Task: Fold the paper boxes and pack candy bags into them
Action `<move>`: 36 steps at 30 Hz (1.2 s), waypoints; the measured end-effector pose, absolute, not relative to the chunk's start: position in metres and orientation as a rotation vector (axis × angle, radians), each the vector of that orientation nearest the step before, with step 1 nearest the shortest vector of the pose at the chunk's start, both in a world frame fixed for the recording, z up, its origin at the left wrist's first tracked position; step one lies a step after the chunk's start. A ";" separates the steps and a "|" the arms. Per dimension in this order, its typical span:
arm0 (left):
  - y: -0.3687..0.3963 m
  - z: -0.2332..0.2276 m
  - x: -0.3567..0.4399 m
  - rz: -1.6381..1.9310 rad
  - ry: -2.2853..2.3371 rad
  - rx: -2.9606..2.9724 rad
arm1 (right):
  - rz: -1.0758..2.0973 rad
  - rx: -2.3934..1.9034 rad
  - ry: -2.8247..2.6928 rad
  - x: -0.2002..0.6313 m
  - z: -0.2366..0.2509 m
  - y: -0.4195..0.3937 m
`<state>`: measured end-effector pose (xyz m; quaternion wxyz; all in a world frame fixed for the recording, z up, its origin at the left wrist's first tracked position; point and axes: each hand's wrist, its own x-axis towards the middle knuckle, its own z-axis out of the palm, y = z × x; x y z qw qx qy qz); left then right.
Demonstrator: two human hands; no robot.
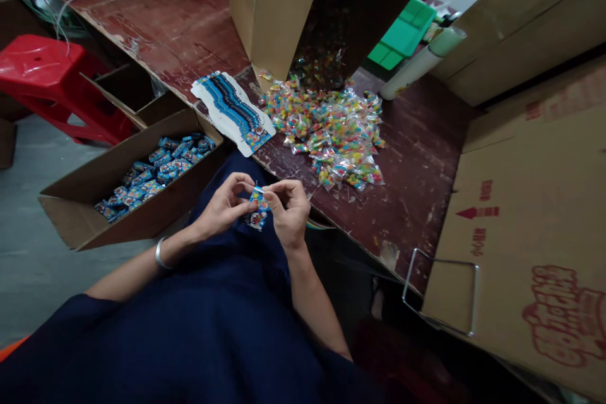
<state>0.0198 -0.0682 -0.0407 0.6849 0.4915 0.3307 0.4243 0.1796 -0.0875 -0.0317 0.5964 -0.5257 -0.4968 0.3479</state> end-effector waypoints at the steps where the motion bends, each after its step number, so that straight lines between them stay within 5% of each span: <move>1: -0.068 -0.040 0.019 0.949 0.757 1.123 | 0.848 -1.222 -1.171 0.180 -0.029 -0.086; 11: -0.065 -0.037 0.010 0.877 0.752 1.339 | 1.016 -1.359 -1.196 0.197 -0.022 -0.069; 22: -0.064 -0.041 0.008 0.977 0.814 1.361 | 0.848 -1.282 -1.464 0.192 -0.011 -0.075; 30: -0.054 -0.030 -0.006 0.945 0.612 1.794 | 1.286 -1.168 -1.506 0.210 -0.001 -0.051; 36: -0.049 -0.018 -0.009 0.763 0.571 1.787 | 1.038 -1.152 -1.338 0.195 -0.007 -0.051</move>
